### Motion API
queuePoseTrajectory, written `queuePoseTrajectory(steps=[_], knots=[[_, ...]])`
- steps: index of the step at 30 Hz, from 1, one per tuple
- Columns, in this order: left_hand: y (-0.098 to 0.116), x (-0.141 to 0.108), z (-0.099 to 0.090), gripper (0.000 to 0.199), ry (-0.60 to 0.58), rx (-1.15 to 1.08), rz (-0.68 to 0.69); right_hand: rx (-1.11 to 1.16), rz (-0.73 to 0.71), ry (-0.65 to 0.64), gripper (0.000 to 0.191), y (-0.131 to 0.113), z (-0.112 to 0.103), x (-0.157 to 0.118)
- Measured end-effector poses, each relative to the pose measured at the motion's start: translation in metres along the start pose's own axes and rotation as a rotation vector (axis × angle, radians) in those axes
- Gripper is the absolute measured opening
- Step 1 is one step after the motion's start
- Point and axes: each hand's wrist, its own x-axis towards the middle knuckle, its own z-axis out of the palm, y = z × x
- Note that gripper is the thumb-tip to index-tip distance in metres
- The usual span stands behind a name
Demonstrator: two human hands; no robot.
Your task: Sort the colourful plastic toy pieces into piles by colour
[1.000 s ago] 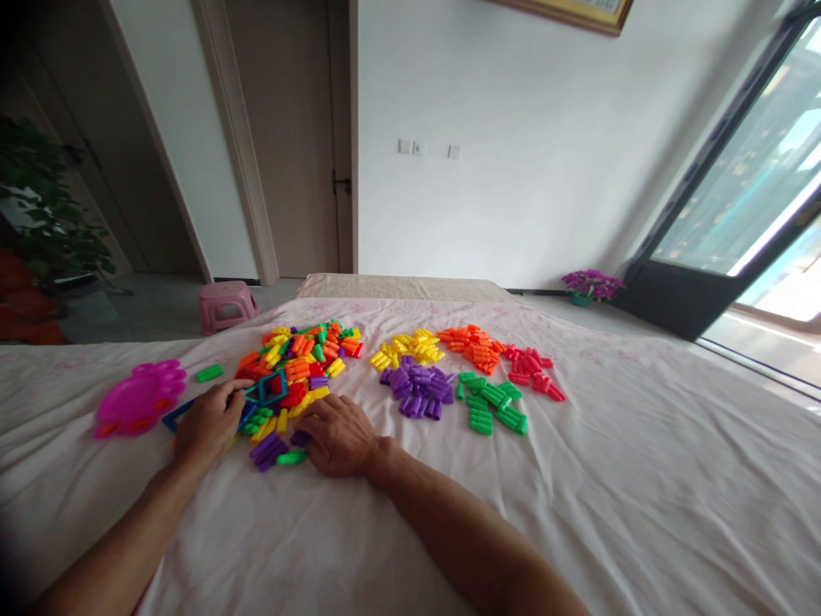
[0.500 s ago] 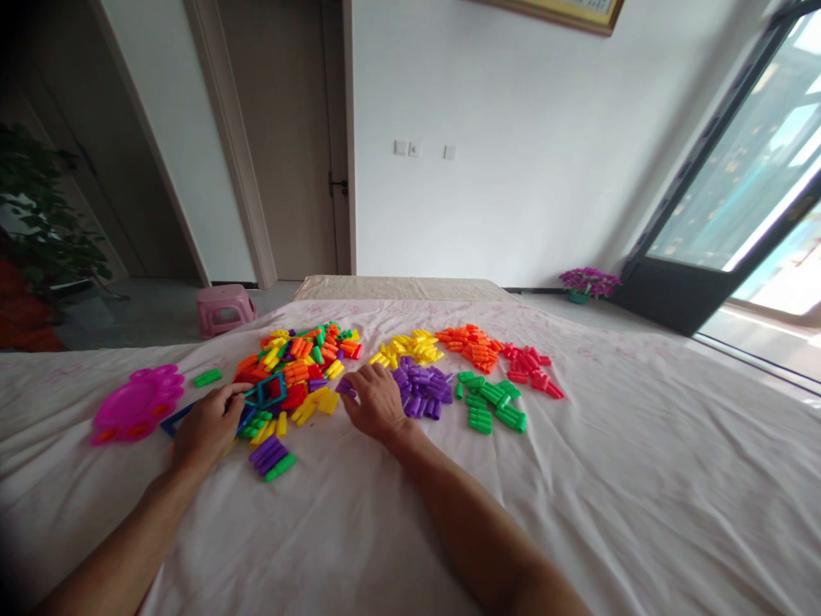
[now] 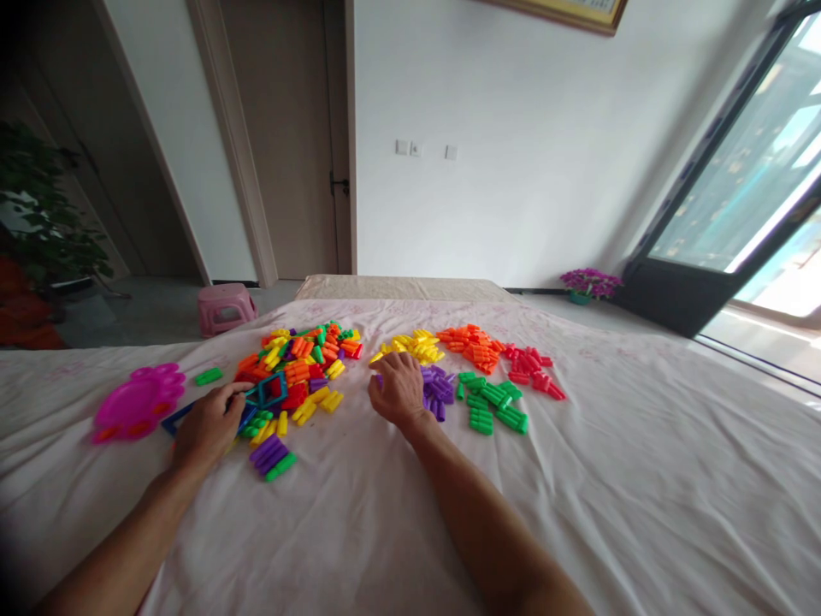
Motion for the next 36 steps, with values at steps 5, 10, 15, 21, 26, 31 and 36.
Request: queuePoseTrajectory(steps=[5, 10, 15, 21, 26, 31, 36], knots=[[0.0, -0.001, -0.001, 0.038, 0.002, 0.002, 0.006, 0.186, -0.296, -0.205, 0.044, -0.034, 0.021, -0.01], [0.001, -0.001, -0.001, 0.039, 0.005, -0.004, 0.005, 0.22, -0.336, -0.341, 0.054, -0.049, 0.035, -0.014], [0.002, -0.001, -0.002, 0.039, 0.007, -0.001, 0.01, 0.144, -0.312, -0.388, 0.029, -0.049, 0.033, -0.013], [0.0, -0.001, 0.0, 0.039, 0.007, 0.0, 0.015, 0.091, -0.312, -0.363, 0.043, -0.044, 0.023, -0.013], [-0.001, -0.001, 0.001, 0.04, 0.003, 0.004, 0.016, 0.084, -0.289, -0.379, 0.034, -0.034, 0.018, -0.012], [0.0, 0.0, 0.0, 0.038, 0.003, -0.003, 0.014, 0.144, -0.191, -0.26, 0.036, -0.019, 0.02, -0.004], [0.001, 0.0, -0.001, 0.038, 0.013, -0.004, 0.026, 0.188, 0.107, 0.024, 0.042, 0.016, 0.024, 0.012]])
